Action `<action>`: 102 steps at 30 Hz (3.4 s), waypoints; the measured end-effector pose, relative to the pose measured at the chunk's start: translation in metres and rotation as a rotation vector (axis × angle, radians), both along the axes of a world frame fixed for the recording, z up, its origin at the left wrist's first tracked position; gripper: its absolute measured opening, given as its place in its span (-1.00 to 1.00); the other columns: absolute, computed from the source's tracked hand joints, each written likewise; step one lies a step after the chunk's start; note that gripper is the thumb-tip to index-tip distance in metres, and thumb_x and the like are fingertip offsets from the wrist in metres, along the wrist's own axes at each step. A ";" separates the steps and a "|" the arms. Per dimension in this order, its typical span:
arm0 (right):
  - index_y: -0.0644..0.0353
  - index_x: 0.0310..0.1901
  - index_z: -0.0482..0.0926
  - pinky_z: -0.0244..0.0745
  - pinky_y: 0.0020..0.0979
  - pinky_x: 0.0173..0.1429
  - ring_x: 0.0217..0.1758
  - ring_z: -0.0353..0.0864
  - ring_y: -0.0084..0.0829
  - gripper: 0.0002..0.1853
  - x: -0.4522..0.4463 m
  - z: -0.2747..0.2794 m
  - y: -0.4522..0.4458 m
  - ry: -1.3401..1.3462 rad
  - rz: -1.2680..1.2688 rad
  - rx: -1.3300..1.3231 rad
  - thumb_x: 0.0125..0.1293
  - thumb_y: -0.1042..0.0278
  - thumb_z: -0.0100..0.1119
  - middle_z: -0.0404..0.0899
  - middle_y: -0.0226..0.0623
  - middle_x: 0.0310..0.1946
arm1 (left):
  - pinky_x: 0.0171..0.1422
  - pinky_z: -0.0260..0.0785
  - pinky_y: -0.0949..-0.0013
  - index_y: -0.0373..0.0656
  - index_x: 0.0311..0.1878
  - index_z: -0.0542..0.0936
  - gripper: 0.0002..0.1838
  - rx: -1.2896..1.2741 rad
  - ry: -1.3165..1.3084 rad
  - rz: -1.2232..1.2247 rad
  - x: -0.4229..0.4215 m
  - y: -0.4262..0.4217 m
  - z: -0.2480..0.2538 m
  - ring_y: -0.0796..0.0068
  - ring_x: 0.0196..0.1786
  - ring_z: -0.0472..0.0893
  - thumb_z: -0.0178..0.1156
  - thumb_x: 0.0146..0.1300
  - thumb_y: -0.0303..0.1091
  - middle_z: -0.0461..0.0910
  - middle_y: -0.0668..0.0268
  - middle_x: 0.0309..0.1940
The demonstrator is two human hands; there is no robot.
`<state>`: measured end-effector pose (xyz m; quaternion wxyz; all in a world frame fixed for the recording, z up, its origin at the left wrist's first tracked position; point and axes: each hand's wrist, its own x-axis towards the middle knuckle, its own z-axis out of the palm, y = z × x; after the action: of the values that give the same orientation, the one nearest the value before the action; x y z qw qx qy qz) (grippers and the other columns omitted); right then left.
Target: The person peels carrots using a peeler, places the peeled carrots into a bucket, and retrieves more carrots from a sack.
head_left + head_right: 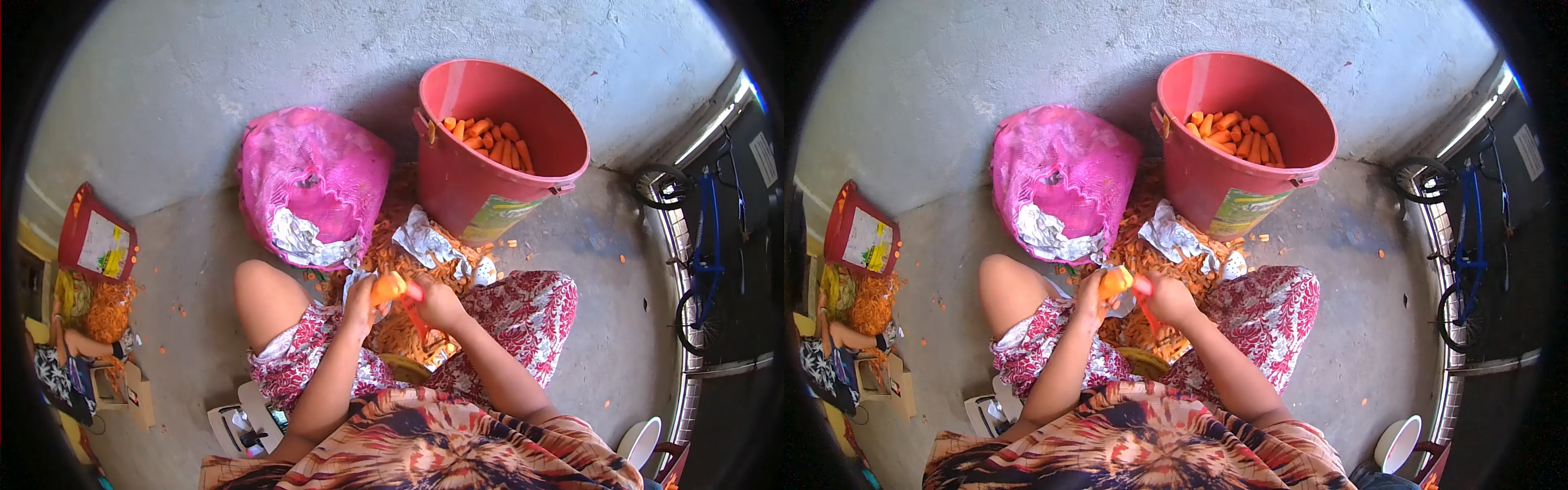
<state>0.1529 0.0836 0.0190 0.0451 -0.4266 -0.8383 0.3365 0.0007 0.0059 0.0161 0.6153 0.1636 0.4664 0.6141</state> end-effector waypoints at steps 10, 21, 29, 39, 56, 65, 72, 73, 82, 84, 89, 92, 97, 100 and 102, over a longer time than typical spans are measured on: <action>0.24 -0.27 0.41 0.37 -0.16 -0.21 -0.29 0.50 -0.04 -0.76 -0.003 -0.015 0.007 0.043 -0.088 -0.062 -0.01 0.38 -0.01 0.50 0.04 -0.43 | -0.68 0.20 0.49 -0.21 -0.43 0.43 -0.69 0.000 -0.012 0.125 0.001 0.000 0.004 0.64 -0.79 0.23 -0.16 0.22 -0.17 0.33 0.38 -0.74; 0.17 -0.25 0.38 0.37 -0.14 -0.30 -0.38 0.50 -0.04 -0.77 0.000 0.011 -0.004 0.061 0.155 0.052 0.01 0.34 0.04 0.50 -0.02 -0.52 | -0.65 0.16 0.45 -0.13 -0.34 0.44 -0.73 -0.173 -0.060 0.188 0.000 0.004 0.001 0.66 -0.77 0.22 -0.15 0.20 -0.16 0.34 0.43 -0.71; 0.17 -0.27 0.38 0.40 -0.13 -0.35 -0.44 0.52 -0.06 -0.77 -0.001 0.013 -0.007 0.045 0.025 0.095 0.05 0.27 0.02 0.51 -0.04 -0.55 | -0.73 0.15 0.50 -0.23 -0.48 0.44 -0.73 -0.052 0.159 0.187 -0.003 0.003 -0.002 0.62 -0.77 0.30 -0.09 0.20 -0.25 0.39 0.33 -0.70; 0.28 -0.25 0.39 0.43 -0.18 -0.22 -0.32 0.55 -0.09 -0.73 -0.001 -0.039 0.030 -0.294 -0.242 0.006 0.09 0.26 -0.07 0.53 0.00 -0.42 | -0.74 0.21 0.55 -0.30 -0.35 0.48 -0.72 -0.174 0.256 0.181 0.012 -0.009 -0.004 0.62 -0.78 0.33 -0.05 0.19 -0.24 0.43 0.33 -0.66; 0.17 -0.27 0.54 0.44 -0.30 -0.14 -0.18 0.54 -0.23 -0.72 0.006 -0.083 0.021 -0.523 0.107 -0.197 -0.04 0.25 0.04 0.55 -0.15 -0.28 | -0.29 0.35 0.26 -0.15 -0.43 0.55 -0.66 -0.045 1.514 -1.183 0.014 0.046 0.014 0.23 -0.39 0.53 0.23 -0.09 -0.05 0.54 0.13 -0.50; 0.25 -0.19 0.46 0.42 -0.24 -0.16 -0.20 0.53 -0.16 -0.71 -0.017 -0.036 0.020 -0.413 0.166 -0.199 0.03 0.34 -0.07 0.53 -0.08 -0.29 | -0.30 0.37 0.41 -0.19 0.05 0.31 -0.49 0.262 0.804 -0.228 0.007 0.147 0.154 0.42 -0.38 0.54 -0.10 0.20 0.03 0.51 0.14 -0.27; 0.23 -0.25 0.42 0.36 -0.17 -0.21 -0.30 0.51 -0.06 -0.75 0.013 0.064 0.042 -0.163 0.262 -0.107 0.03 0.32 -0.04 0.51 -0.01 -0.40 | -0.21 0.36 0.24 -0.26 -0.39 0.55 -0.73 -0.175 1.642 -0.489 -0.154 0.143 0.018 0.14 -0.35 0.53 0.00 0.03 -0.25 0.53 0.03 -0.38; 0.23 -0.26 0.42 0.35 -0.16 -0.21 -0.31 0.50 -0.05 -0.76 0.016 0.071 0.051 -0.148 0.280 -0.130 0.03 0.31 -0.03 0.51 0.00 -0.41 | -0.17 0.34 0.21 -0.23 -0.40 0.55 -0.77 -0.272 1.637 -0.412 -0.174 0.143 0.015 0.09 -0.32 0.52 -0.01 -0.01 -0.30 0.52 0.01 -0.36; 0.25 -0.24 0.44 0.37 -0.22 -0.16 -0.24 0.51 -0.12 -0.71 -0.010 0.007 0.129 -0.264 0.217 -0.285 0.03 0.24 -0.01 0.52 -0.06 -0.35 | -0.06 0.29 0.21 -0.19 -0.29 0.55 -0.72 -0.263 1.550 -0.279 -0.276 0.199 -0.080 0.08 -0.17 0.50 -0.10 0.00 -0.35 0.51 0.01 -0.29; 0.26 -0.25 0.44 0.38 -0.23 -0.16 -0.22 0.51 -0.15 -0.71 -0.020 -0.002 0.131 -0.269 0.312 -0.173 0.03 0.26 -0.02 0.53 -0.08 -0.33 | -0.03 0.28 0.24 -0.21 -0.22 0.53 -0.69 -0.228 1.266 -0.174 -0.291 0.210 -0.091 0.10 -0.09 0.48 -0.12 0.02 -0.36 0.49 -0.04 -0.23; 0.25 -0.27 0.44 0.37 -0.19 -0.15 -0.23 0.51 -0.11 -0.74 -0.029 -0.014 0.134 -0.328 0.293 -0.202 0.04 0.28 -0.06 0.52 -0.06 -0.33 | 0.07 0.24 0.22 -0.35 -0.11 0.47 -0.65 -0.682 1.567 -0.576 -0.289 0.213 -0.097 0.08 0.02 0.42 -0.11 0.04 -0.40 0.40 -0.12 -0.09; 0.24 -0.26 0.43 0.36 -0.19 -0.14 -0.23 0.51 -0.10 -0.74 -0.030 -0.025 0.131 -0.337 0.294 -0.198 0.04 0.29 -0.06 0.52 -0.04 -0.34 | 0.13 0.23 0.21 -0.32 -0.04 0.43 -0.63 -0.887 1.536 -0.708 -0.274 0.217 -0.100 0.08 0.08 0.36 -0.10 0.06 -0.42 0.30 -0.07 0.05; 0.24 -0.26 0.42 0.38 -0.19 -0.16 -0.26 0.51 -0.10 -0.76 -0.032 -0.024 0.127 -0.298 0.328 -0.210 0.04 0.33 -0.08 0.52 -0.03 -0.35 | 0.07 0.28 0.23 -0.31 -0.11 0.48 -0.65 -0.975 1.678 -0.797 -0.297 0.220 -0.158 0.11 0.02 0.42 -0.06 0.01 -0.44 0.38 -0.01 -0.01; 0.24 -0.25 0.42 0.39 -0.18 -0.18 -0.27 0.52 -0.10 -0.75 -0.032 -0.011 0.129 -0.275 0.302 -0.217 0.03 0.32 -0.07 0.52 -0.04 -0.36 | 0.06 0.29 0.23 -0.26 -0.15 0.52 -0.68 -0.850 1.854 -0.955 -0.332 0.223 -0.222 0.16 -0.01 0.45 -0.06 0.01 -0.40 0.41 0.04 -0.05; 0.27 -0.25 0.39 0.36 -0.15 -0.20 -0.29 0.50 -0.06 -0.74 -0.029 -0.020 0.131 -0.271 0.289 -0.206 0.02 0.32 -0.05 0.51 0.00 -0.41 | 0.06 0.29 0.23 -0.23 -0.17 0.54 -0.69 -0.808 1.902 -0.998 -0.331 0.222 -0.228 0.18 -0.02 0.47 -0.06 0.02 -0.37 0.43 0.07 -0.06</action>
<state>0.1237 0.2149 -0.0007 -0.1606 -0.3456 -0.8504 0.3628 -0.3298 0.2282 -0.2118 0.1962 0.5185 0.7890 -0.2649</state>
